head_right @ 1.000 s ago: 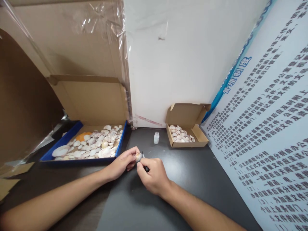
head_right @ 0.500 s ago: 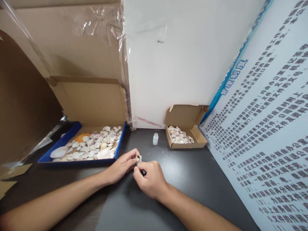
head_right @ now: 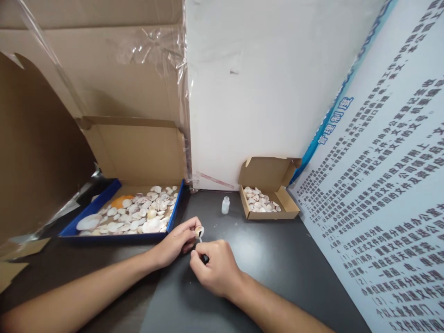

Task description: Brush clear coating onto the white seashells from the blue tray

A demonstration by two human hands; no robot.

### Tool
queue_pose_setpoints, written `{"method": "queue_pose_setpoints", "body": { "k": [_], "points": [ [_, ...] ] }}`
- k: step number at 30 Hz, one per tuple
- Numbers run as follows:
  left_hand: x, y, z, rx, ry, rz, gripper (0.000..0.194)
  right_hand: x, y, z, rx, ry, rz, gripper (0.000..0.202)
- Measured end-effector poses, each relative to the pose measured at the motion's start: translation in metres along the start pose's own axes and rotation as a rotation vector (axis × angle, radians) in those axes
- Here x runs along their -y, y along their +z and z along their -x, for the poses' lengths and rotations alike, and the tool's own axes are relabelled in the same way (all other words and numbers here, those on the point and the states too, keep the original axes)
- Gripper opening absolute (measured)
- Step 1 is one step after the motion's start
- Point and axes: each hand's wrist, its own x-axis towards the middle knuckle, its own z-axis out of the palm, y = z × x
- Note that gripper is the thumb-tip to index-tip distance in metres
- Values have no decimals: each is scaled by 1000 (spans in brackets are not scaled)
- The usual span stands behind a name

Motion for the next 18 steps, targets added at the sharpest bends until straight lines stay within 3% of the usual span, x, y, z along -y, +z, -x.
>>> {"method": "queue_pose_setpoints", "body": {
  "k": [4,9,18],
  "points": [
    [-1,-1,0,-9,-8,17,7,2,-1,-2,-31,54,6,37],
    [-1,0,-1,-2,-2,30,9,4,-1,1,26,-6,-11,38],
    [1,-1,-2,7,-18,57,9,0,-6,-1,-22,-36,-26,40]
  ]
}}
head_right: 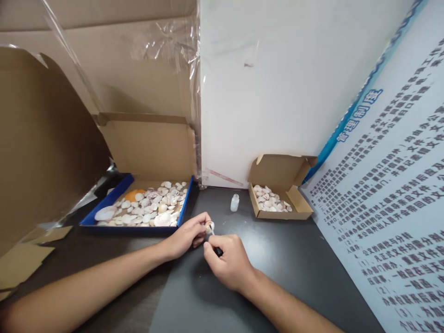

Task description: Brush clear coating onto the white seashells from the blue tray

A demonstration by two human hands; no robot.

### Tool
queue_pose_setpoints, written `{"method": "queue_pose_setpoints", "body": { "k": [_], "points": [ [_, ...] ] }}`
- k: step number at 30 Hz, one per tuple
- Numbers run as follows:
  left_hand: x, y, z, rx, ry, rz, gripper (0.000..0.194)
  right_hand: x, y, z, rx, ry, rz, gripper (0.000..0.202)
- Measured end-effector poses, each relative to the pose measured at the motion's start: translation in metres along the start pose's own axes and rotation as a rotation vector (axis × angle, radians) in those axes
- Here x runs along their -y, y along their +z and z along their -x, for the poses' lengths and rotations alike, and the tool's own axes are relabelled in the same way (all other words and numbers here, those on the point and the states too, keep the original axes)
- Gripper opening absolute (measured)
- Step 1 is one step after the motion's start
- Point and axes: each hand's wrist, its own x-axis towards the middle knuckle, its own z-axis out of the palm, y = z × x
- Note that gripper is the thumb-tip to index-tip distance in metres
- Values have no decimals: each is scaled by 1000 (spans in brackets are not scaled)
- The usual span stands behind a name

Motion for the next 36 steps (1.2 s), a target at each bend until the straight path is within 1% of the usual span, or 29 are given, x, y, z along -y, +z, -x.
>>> {"method": "queue_pose_setpoints", "body": {
  "k": [3,5,9,14,17,19,23,24,28,32,36],
  "points": [
    [1,0,0,-6,10,-5,10,-3,0,-2,15,82,-12,38],
    [1,0,0,-10,14,-4,12,-4,0,-3,10,103,-16,38],
    [1,0,-1,-18,-2,21,13,-3,1,1,35,8,-7,37],
    [-2,0,-2,-28,-15,66,10,2,-1,6,80,-29,0,17],
    [-3,-1,-3,-24,-22,70,11,4,-3,7,112,-82,-69,8],
    [-3,-1,-3,-14,-21,69,11,5,-4,5,132,-82,-130,2],
    [-3,-2,-2,-10,-17,63,12,4,-5,2,91,44,-144,3],
    [-3,-2,-2,-11,-17,63,12,4,-5,1,78,54,-137,3],
    [-4,-2,-2,-15,-7,92,12,4,-5,1,95,7,-115,2],
    [-3,-2,-3,-26,-29,94,13,5,-5,0,73,83,-53,4],
    [-2,-3,-3,-35,-15,119,10,12,-6,2,139,38,10,6]
  ]
}}
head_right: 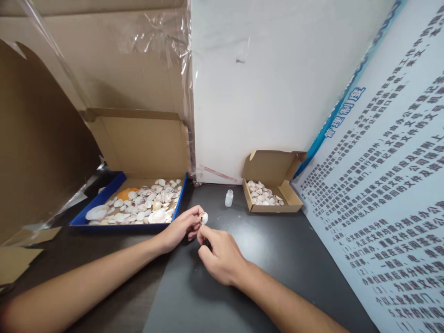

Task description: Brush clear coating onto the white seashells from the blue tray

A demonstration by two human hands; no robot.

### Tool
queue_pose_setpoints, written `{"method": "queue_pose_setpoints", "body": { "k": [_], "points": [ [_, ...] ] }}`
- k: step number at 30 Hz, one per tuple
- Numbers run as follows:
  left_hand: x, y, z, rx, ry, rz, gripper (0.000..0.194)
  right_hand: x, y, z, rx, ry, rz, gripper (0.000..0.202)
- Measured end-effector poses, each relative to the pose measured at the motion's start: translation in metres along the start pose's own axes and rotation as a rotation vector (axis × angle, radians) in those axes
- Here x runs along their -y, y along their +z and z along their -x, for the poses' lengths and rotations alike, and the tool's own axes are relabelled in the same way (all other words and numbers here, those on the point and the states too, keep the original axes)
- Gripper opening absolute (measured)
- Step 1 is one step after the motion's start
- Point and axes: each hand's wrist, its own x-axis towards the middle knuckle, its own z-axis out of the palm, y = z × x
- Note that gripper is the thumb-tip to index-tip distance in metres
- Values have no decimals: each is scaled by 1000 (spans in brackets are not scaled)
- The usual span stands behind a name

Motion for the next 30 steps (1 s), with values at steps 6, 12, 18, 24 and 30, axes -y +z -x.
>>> {"method": "queue_pose_setpoints", "body": {
  "k": [6,12,18,24,30],
  "points": [
    [0,0,0,-1,-5,2,10,11,-5,10,14,146,148,8],
    [-2,1,0,-4,-11,6,10,18,-12,17,108,168,278,6],
    [-1,0,-1,-2,-24,16,11,18,-17,27,139,102,337,11],
    [-3,1,0,12,-40,18,13,12,-12,29,163,40,399,12],
    [-4,0,-1,-20,-67,-6,14,6,-8,29,134,-15,438,18]
  ]
}}
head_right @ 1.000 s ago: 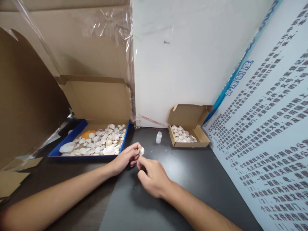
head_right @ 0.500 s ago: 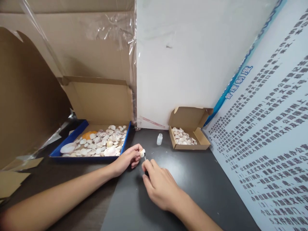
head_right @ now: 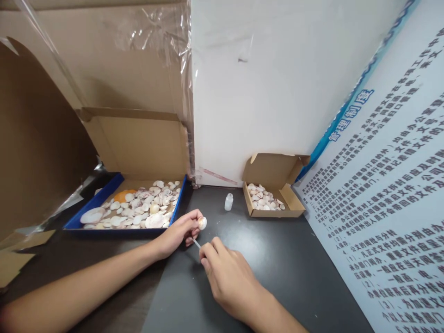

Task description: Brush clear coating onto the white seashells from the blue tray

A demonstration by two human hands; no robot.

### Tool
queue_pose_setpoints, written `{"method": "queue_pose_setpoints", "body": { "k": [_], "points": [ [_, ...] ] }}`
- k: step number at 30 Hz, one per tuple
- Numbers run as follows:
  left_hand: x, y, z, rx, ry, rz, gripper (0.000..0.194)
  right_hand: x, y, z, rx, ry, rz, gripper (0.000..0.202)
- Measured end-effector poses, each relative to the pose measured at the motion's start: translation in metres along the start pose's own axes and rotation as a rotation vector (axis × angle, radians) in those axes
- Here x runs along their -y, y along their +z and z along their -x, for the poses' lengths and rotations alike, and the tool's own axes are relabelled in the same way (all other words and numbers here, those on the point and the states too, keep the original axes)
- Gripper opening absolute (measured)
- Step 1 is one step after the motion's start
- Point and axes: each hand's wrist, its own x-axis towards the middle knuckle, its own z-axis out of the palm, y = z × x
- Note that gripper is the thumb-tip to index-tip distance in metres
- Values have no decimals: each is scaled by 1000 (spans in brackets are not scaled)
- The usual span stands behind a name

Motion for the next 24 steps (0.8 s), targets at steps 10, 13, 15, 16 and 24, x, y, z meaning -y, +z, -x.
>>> {"method": "queue_pose_setpoints", "body": {
  "k": [10,13,15,16,24],
  "points": [
    [1,-1,-2,34,15,31,16,-7,6,-1,-237,132,89,18],
    [1,-1,-1,36,12,23,16,-5,5,0,-282,85,72,18],
    [1,0,-1,32,15,17,16,-4,4,0,-289,28,55,18],
    [1,0,0,32,17,15,15,-4,3,1,-292,14,56,18],
    [1,-1,0,45,17,-4,17,-5,4,1,-315,15,83,14]
  ]
}}
